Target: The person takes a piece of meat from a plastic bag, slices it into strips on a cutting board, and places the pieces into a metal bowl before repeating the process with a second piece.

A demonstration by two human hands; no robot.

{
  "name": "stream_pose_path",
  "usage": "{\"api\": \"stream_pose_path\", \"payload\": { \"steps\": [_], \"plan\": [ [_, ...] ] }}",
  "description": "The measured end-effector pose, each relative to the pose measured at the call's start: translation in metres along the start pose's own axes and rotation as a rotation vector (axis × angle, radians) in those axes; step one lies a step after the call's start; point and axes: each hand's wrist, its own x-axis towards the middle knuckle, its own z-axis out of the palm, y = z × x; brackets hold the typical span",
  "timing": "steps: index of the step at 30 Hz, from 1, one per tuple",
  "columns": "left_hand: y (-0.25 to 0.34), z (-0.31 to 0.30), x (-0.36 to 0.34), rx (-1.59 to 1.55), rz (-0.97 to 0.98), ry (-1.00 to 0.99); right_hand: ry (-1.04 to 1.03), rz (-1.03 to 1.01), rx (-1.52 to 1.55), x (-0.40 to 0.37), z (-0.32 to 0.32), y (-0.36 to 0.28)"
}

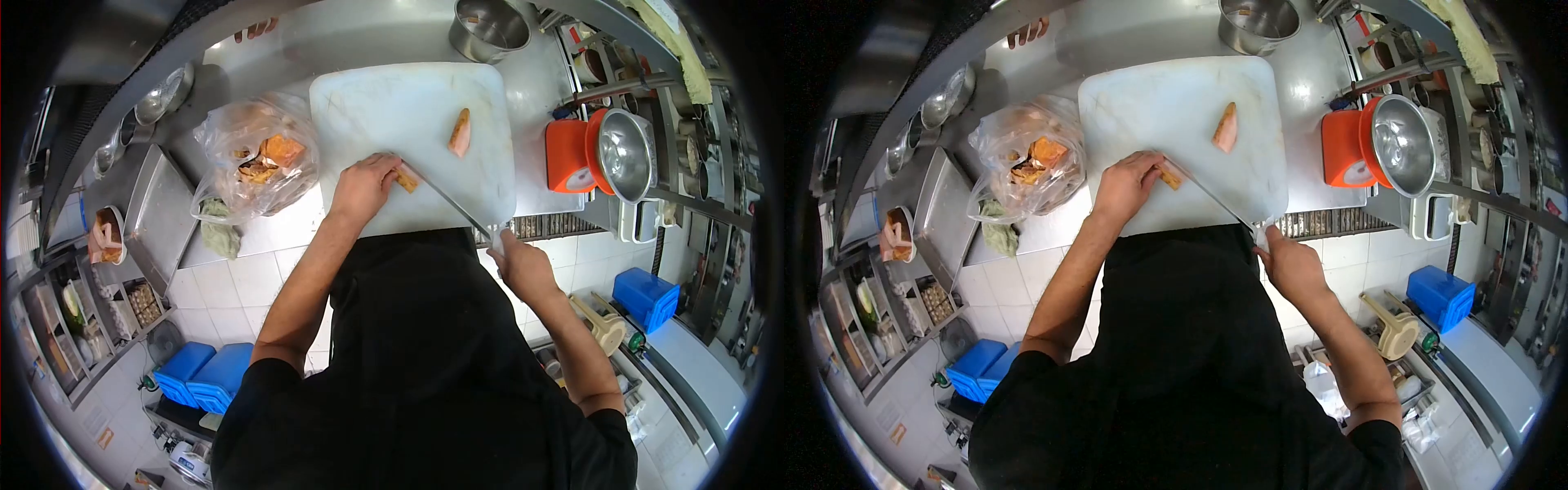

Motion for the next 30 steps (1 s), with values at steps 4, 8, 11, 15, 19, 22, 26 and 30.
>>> {"api": "stream_pose_path", "payload": {
  "steps": [4,8,11,15,19,22,26,30],
  "plan": [
    [-0.001,0.003,-0.002,0.007,-0.011,0.024,-0.025,0.037,-0.026,0.015,0.017,0.002],
    [-0.002,0.004,-0.001,0.019,-0.013,0.001,0.011,0.020,-0.027,0.042,0.036,-0.008],
    [-0.001,0.003,0.000,0.024,-0.004,0.017,0.037,-0.018,-0.036,0.059,0.040,-0.015],
    [-0.001,0.004,0.000,0.043,-0.020,0.003,0.071,-0.036,0.003,0.052,0.021,-0.013],
    [0.000,0.001,-0.003,0.022,-0.040,0.005,0.021,-0.035,0.027,0.019,-0.005,-0.005],
    [0.000,0.004,-0.003,0.014,-0.019,0.037,-0.017,-0.023,0.022,0.001,-0.016,0.001],
    [-0.003,0.008,-0.006,0.000,0.004,0.080,-0.040,-0.027,0.000,-0.002,-0.016,0.003],
    [-0.004,0.010,-0.007,0.014,-0.016,0.110,-0.071,-0.024,-0.030,0.013,-0.009,0.000]
  ]
}}
